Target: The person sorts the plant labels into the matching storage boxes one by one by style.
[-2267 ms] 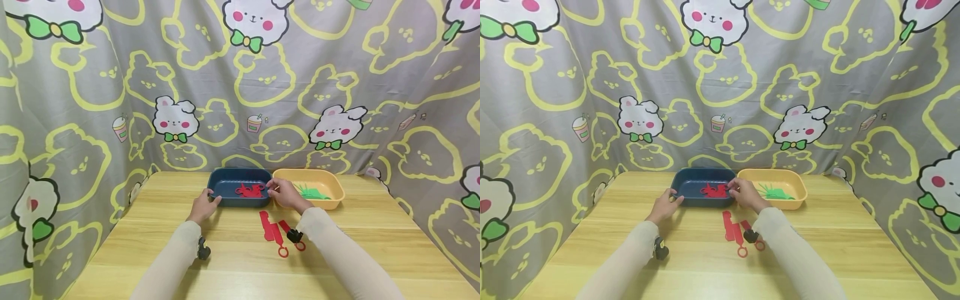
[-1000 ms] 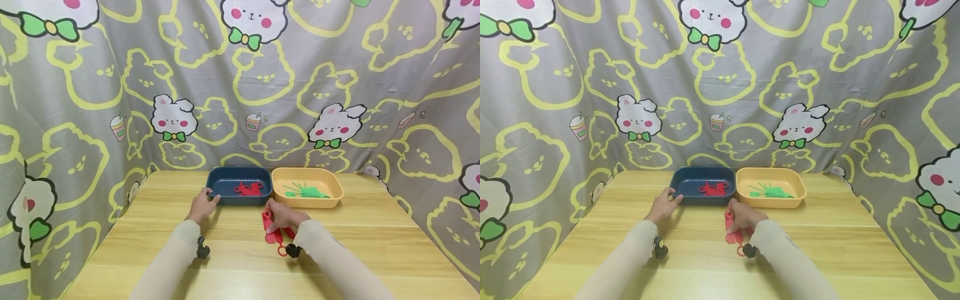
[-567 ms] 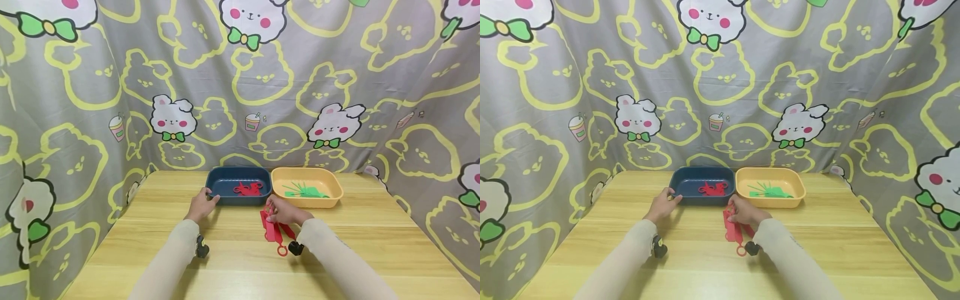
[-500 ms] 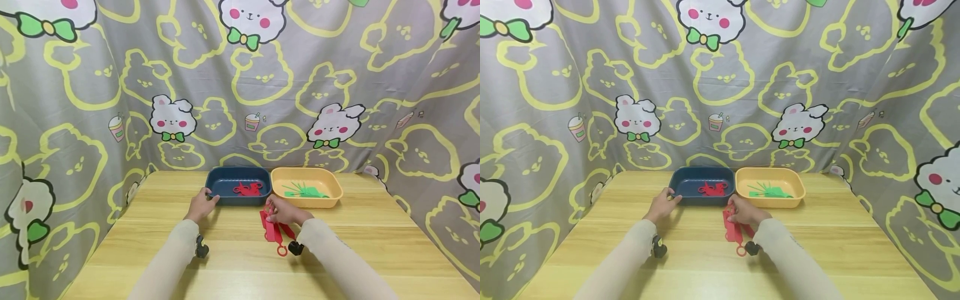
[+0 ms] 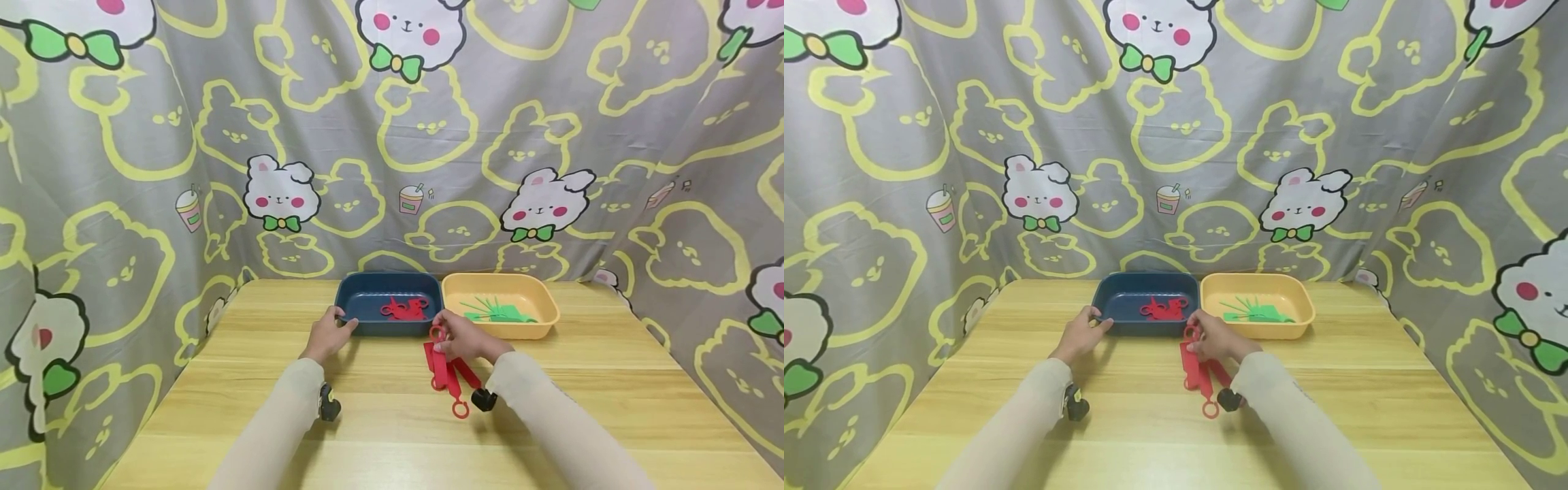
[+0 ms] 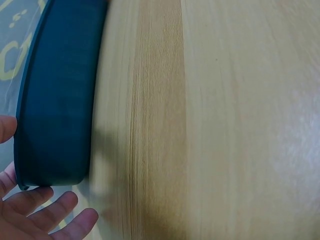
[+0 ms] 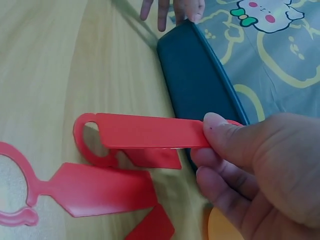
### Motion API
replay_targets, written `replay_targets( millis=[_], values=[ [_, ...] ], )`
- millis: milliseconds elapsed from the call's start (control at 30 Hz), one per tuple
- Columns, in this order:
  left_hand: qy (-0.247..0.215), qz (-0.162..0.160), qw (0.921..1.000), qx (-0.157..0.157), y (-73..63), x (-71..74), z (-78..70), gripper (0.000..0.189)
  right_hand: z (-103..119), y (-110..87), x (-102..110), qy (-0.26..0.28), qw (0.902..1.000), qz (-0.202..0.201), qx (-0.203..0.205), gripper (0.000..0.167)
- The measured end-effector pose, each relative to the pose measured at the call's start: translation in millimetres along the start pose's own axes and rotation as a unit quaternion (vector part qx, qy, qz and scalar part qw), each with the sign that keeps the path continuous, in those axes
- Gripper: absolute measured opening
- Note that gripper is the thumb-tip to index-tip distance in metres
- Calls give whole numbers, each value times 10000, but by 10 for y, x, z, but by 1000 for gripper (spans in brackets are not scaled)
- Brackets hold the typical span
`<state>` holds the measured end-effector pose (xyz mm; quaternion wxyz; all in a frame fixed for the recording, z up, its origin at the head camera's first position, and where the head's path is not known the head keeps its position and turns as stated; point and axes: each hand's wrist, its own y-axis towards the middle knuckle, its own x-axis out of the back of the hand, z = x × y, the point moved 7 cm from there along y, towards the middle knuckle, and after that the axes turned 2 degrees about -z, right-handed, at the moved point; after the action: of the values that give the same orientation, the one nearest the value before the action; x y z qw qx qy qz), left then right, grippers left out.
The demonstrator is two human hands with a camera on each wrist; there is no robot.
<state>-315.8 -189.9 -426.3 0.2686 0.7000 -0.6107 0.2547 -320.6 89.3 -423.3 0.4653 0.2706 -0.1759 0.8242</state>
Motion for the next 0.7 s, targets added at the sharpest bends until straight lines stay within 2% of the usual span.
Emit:
replay_targets(
  millis=[167, 300, 433, 700],
  values=[
    [-38, -53, 10000, -11, 2, 6, 5, 42, 58, 9, 83, -434, 9977, -373, 368, 41],
    [-40, -47, 10000, -25, 4, -2, 9, 42, 103, 14, 120, -557, 9951, -549, 608, 39],
    [-63, -61, 10000, -23, 0, -1, 7, 42, 143, 23, 133, -452, 9946, -612, 710, 38],
    [-12, -51, 10000, -22, -5, 2, 6, 43, 178, 52, 144, -15, 9959, -701, 577, 38]
  ],
)
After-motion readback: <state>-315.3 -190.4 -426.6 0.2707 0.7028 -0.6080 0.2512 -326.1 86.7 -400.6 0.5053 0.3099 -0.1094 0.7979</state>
